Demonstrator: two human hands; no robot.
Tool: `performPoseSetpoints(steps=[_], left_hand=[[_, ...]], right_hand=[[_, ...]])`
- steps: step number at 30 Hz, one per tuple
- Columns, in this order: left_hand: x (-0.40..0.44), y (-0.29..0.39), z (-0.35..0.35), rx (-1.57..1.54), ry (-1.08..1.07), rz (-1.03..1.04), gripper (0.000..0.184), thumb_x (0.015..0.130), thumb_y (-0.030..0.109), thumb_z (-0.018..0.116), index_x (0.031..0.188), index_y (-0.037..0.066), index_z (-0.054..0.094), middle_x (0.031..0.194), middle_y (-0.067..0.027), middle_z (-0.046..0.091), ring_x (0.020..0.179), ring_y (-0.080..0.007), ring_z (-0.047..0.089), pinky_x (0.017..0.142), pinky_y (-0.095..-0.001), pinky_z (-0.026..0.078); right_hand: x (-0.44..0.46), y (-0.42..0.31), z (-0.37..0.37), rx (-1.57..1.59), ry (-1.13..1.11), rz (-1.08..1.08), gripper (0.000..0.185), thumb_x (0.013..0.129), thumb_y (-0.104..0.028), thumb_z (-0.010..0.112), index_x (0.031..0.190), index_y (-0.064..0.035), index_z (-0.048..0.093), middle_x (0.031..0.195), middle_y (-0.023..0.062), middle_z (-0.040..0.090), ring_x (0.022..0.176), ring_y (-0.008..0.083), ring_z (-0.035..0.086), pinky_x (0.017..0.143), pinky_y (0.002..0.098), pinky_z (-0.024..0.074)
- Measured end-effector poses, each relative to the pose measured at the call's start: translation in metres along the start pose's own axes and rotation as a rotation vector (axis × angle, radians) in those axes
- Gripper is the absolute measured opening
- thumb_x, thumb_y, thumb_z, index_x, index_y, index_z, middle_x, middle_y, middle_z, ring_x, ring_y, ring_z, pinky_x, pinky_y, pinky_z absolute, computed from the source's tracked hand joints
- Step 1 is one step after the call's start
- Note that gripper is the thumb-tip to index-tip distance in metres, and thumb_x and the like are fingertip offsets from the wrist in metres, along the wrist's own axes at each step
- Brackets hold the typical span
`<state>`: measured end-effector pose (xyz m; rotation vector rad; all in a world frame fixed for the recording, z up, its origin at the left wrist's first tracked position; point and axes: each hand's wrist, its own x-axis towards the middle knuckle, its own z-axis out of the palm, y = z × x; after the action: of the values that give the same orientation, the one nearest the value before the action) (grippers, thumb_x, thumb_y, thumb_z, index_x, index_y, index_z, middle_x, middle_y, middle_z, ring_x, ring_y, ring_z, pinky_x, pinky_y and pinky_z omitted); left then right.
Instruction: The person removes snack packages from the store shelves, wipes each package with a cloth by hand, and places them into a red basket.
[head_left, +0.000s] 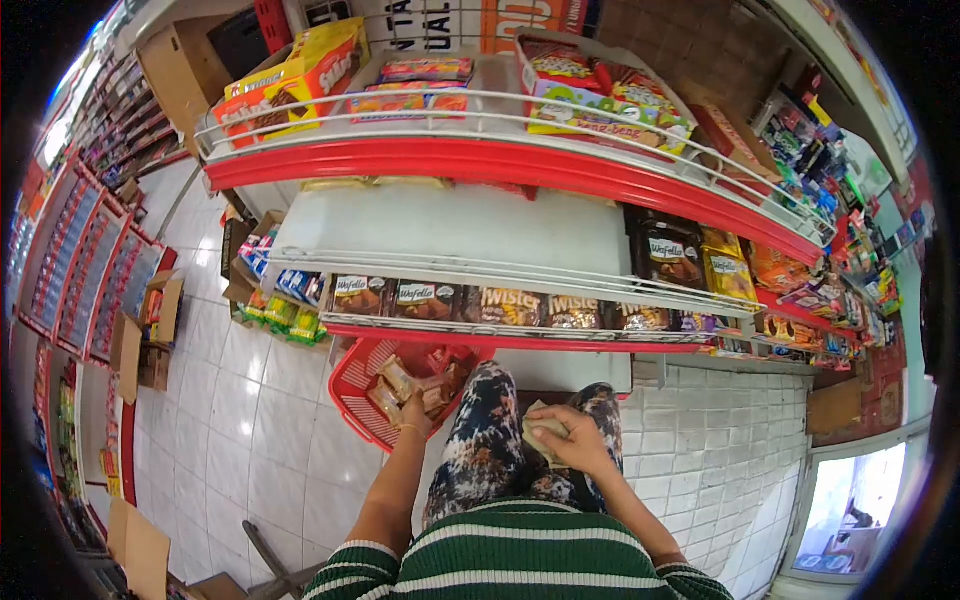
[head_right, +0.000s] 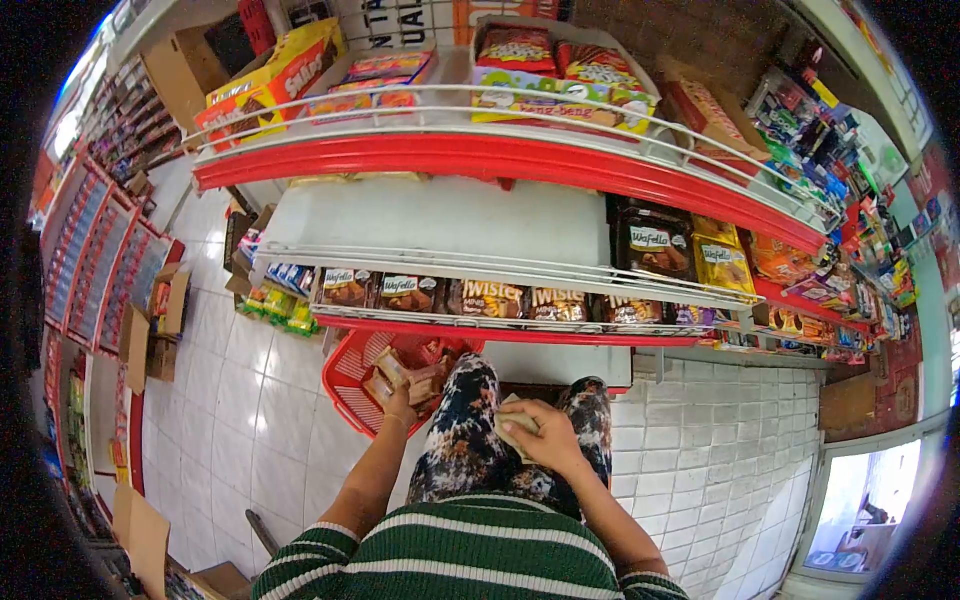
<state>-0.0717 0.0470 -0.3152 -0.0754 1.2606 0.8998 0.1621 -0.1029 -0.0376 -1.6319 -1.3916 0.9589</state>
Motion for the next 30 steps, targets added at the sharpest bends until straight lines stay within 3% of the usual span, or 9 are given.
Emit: performPoseSetpoints(steps=[2, 4, 7, 14, 16, 20, 24, 26, 30], left_hand=[[-0.008, -0.004, 0.005, 0.7, 0.139, 0.51, 0.037, 0.085, 0.017, 0.053, 0.117, 0.001, 0.042, 0.107, -0.0143, 0.052, 0.092, -0.0236, 0.054, 0.071, -0.0358, 0.048], [-0.065, 0.012, 0.047, 0.576, 0.245, 0.51, 0.03, 0.083, 0.012, 0.055, 0.108, -0.002, 0.045, 0.094, -0.0112, 0.055, 0.077, -0.0185, 0.055, 0.06, -0.0309, 0.047], [-0.097, 0.012, 0.076, 0.307, -0.146, 0.558, 0.015, 0.083, 0.013, 0.056, 0.08, 0.0, 0.049, 0.061, -0.0011, 0.051, 0.049, -0.0083, 0.046, 0.043, -0.022, 0.037], [-0.224, 0.04, 0.185, 0.57, -0.525, 0.82, 0.018, 0.081, 0.014, 0.06, 0.071, 0.002, 0.05, 0.067, -0.0026, 0.052, 0.055, -0.0096, 0.048, 0.05, -0.0226, 0.038], [-0.255, 0.047, 0.222, 0.725, -0.672, 1.429, 0.014, 0.078, 0.011, 0.061, 0.074, 0.002, 0.053, 0.071, -0.0043, 0.052, 0.06, -0.0128, 0.05, 0.055, -0.0239, 0.039], [-0.292, 0.051, 0.303, 0.973, -0.741, 1.764, 0.016, 0.075, 0.015, 0.063, 0.082, 0.001, 0.058, 0.074, -0.0107, 0.057, 0.064, -0.0243, 0.054, 0.059, -0.0317, 0.043], [-0.262, 0.035, 0.365, 1.351, -0.789, 1.335, 0.028, 0.073, 0.028, 0.064, 0.079, 0.0, 0.06, 0.072, -0.0127, 0.06, 0.065, -0.0266, 0.057, 0.062, -0.034, 0.044], [-0.244, 0.027, 0.389, 1.709, -0.839, 1.051, 0.037, 0.074, 0.032, 0.067, 0.079, -0.004, 0.061, 0.06, -0.0052, 0.056, 0.056, -0.0104, 0.051, 0.051, -0.0257, 0.041], [-0.247, 0.01, 0.412, 1.838, -0.75, 0.836, 0.044, 0.073, 0.043, 0.066, 0.064, 0.0, 0.058, 0.054, -0.0019, 0.05, 0.052, -0.0099, 0.045, 0.047, -0.0263, 0.037]], right_hand=[[0.002, 0.002, -0.001, -0.003, 0.008, 0.0, 0.024, 0.076, -0.015, 0.063, 0.098, -0.0072, 0.06, 0.096, 0.0103, 0.061, 0.091, 0.0222, 0.059, 0.079, 0.0292, 0.0445], [0.003, 0.003, -0.002, 0.029, 0.022, 0.008, 0.023, 0.076, -0.015, 0.064, 0.097, -0.0068, 0.06, 0.095, 0.0096, 0.061, 0.089, 0.0191, 0.059, 0.078, 0.0286, 0.0444], [0.003, 0.009, -0.003, 0.17, 0.075, -0.026, 0.028, 0.075, -0.015, 0.066, 0.099, -0.0058, 0.056, 0.096, 0.0078, 0.06, 0.089, 0.0158, 0.057, 0.077, 0.0288, 0.0445], [-0.002, -0.014, -0.034, 1.174, 0.307, 0.055, 0.046, 0.067, -0.002, 0.069, 0.106, -0.0069, 0.045, 0.094, 0.0057, 0.054, 0.083, 0.014, 0.054, 0.07, 0.026, 0.0478], [-0.009, -0.009, -0.048, 1.294, 0.351, 0.085, 0.038, 0.07, -0.002, 0.063, 0.103, -0.0071, 0.045, 0.089, 0.0049, 0.053, 0.073, 0.0124, 0.053, 0.06, 0.0249, 0.0473], [-0.015, 0.029, -0.071, 1.906, 0.398, 0.104, 0.037, 0.074, -0.018, 0.055, 0.109, -0.0068, 0.046, 0.083, 0.0046, 0.055, 0.054, 0.0086, 0.044, 0.047, 0.0213, 0.0369], [-0.032, 0.04, -0.091, 1.896, 0.507, 0.001, 0.033, 0.077, -0.024, 0.052, 0.107, -0.01, 0.048, 0.077, 0.0002, 0.056, 0.052, 0.0097, 0.043, 0.048, 0.0239, 0.0372], [-0.042, 0.048, -0.1, 1.923, 0.471, -0.001, 0.032, 0.077, -0.024, 0.052, 0.106, -0.0115, 0.048, 0.077, 0.0, 0.057, 0.052, 0.0106, 0.043, 0.049, 0.0253, 0.0366], [-0.061, 0.069, -0.118, 1.914, 0.56, 0.031, 0.035, 0.076, -0.025, 0.054, 0.108, -0.0111, 0.048, 0.077, 0.0004, 0.057, 0.052, 0.0106, 0.04, 0.049, 0.0248, 0.0341]])
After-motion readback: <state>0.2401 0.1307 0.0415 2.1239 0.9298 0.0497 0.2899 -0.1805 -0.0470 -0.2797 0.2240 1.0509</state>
